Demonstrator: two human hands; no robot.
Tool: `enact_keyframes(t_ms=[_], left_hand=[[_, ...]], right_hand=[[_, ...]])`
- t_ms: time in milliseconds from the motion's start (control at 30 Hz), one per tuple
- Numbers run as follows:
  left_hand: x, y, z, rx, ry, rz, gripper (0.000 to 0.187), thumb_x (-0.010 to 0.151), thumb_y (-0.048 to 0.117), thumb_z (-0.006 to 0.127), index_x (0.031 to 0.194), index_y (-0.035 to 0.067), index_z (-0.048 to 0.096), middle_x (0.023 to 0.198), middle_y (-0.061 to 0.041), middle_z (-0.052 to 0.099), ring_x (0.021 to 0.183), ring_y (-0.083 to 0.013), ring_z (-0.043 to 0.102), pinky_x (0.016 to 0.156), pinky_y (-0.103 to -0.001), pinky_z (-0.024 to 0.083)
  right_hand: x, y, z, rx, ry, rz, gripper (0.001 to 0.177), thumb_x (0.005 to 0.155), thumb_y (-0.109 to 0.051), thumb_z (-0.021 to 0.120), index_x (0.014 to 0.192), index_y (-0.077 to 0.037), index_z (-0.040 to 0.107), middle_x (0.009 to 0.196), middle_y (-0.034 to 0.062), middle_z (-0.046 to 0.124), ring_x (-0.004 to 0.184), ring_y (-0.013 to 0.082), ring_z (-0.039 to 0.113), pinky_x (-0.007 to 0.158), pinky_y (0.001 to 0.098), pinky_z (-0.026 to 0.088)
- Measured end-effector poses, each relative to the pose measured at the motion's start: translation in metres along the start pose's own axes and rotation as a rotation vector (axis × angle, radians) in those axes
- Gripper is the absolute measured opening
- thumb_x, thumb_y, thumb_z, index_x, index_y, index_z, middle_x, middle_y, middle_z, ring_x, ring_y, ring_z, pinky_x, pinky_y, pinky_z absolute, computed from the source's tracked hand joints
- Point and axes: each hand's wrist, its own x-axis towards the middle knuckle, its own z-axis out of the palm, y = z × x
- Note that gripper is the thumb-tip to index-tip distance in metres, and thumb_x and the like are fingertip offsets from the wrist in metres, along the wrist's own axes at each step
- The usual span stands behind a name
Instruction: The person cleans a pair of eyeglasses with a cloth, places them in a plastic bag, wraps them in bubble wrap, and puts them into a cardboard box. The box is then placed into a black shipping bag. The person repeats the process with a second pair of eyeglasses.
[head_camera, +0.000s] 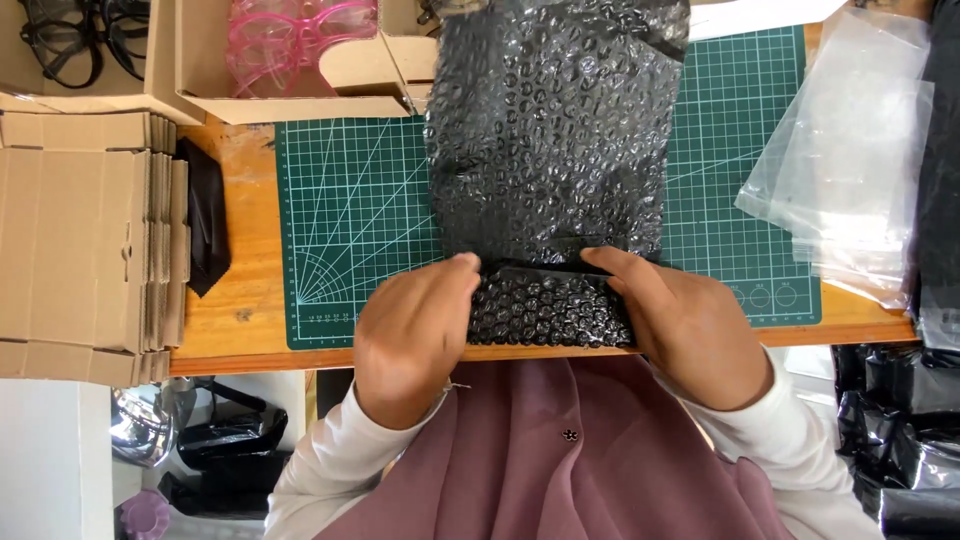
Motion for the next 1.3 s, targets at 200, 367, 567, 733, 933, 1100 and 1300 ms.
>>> enact_keyframes(t_ms=[200,367,567,733,933,1100,1300], left_hand=[[-0.007,0.013,0.018,-0.158,-0.035,0.253,0.04,0.092,0.028,0.081,0.124,0.006,0.072,0.124,-0.017,0.074,0.118,-0.0383,0.071,0.103,-0.051,0.056],[-0.006,0.007,0.01,-0.048,-0.304,0.266,0.031,0.103,0.018,0.076,0.129,0.002,0.069,0.132,-0.016,0.068,0.124,-0.0329,0.067,0.108,-0.049,0.056],[-0.005,0.004,0.009,-0.002,-0.287,0.254,0.042,0.099,0.024,0.085,0.131,0.001,0.069,0.133,-0.015,0.068,0.123,-0.0306,0.067,0.109,-0.045,0.055],[-0.003,-0.003,0.003,-0.215,-0.43,0.175,0.05,0.1,0.023,0.077,0.14,-0.001,0.06,0.143,-0.018,0.061,0.132,-0.0353,0.06,0.115,-0.05,0.048],[-0.013,-0.016,-0.01,-0.175,-0.577,0.13,0.046,0.101,0.012,0.068,0.145,0.003,0.057,0.152,-0.015,0.054,0.141,-0.0304,0.053,0.123,-0.045,0.038],[-0.011,-0.014,-0.027,-0.349,-0.416,0.151,0.043,0.099,0.011,0.076,0.137,-0.001,0.06,0.14,-0.016,0.064,0.127,-0.029,0.068,0.11,-0.043,0.057],[-0.024,-0.009,-0.023,-0.461,-0.329,-0.048,0.057,0.096,0.016,0.081,0.143,0.003,0.052,0.132,-0.014,0.071,0.113,-0.0243,0.076,0.106,-0.038,0.063]], right_hand=[[-0.001,0.009,0.007,-0.052,-0.153,0.096,0.036,0.102,-0.01,0.053,0.138,-0.013,0.058,0.046,0.0047,0.057,0.041,0.0292,0.061,0.049,0.0417,0.054],[0.005,0.019,0.0,0.048,-0.181,0.097,0.057,0.101,-0.015,0.058,0.155,-0.013,0.037,0.132,0.0116,0.073,0.042,0.0301,0.066,0.043,0.0388,0.049],[-0.009,0.027,-0.007,-0.042,0.389,0.062,0.07,0.107,-0.003,0.084,0.158,0.003,0.036,0.133,0.0342,0.067,0.087,0.031,0.071,0.07,0.0369,0.059],[-0.01,0.01,-0.007,0.039,-0.032,-0.277,0.052,0.091,-0.036,0.074,0.129,-0.001,0.065,0.139,0.0251,0.06,0.128,0.0385,0.063,0.107,0.0499,0.052],[-0.019,0.024,0.002,0.053,-0.029,-0.303,0.044,0.094,-0.027,0.071,0.13,-0.002,0.064,0.135,0.0225,0.064,0.126,0.0383,0.065,0.105,0.0475,0.052],[-0.027,0.03,-0.008,0.194,-0.114,-0.343,0.039,0.097,-0.016,0.062,0.133,-0.002,0.061,0.134,0.0181,0.066,0.119,0.0326,0.068,0.103,0.045,0.054],[-0.042,0.036,-0.004,0.272,-0.086,-0.181,0.045,0.096,-0.017,0.066,0.137,0.001,0.058,0.112,0.0163,0.072,0.089,0.0265,0.068,0.08,0.0371,0.056]])
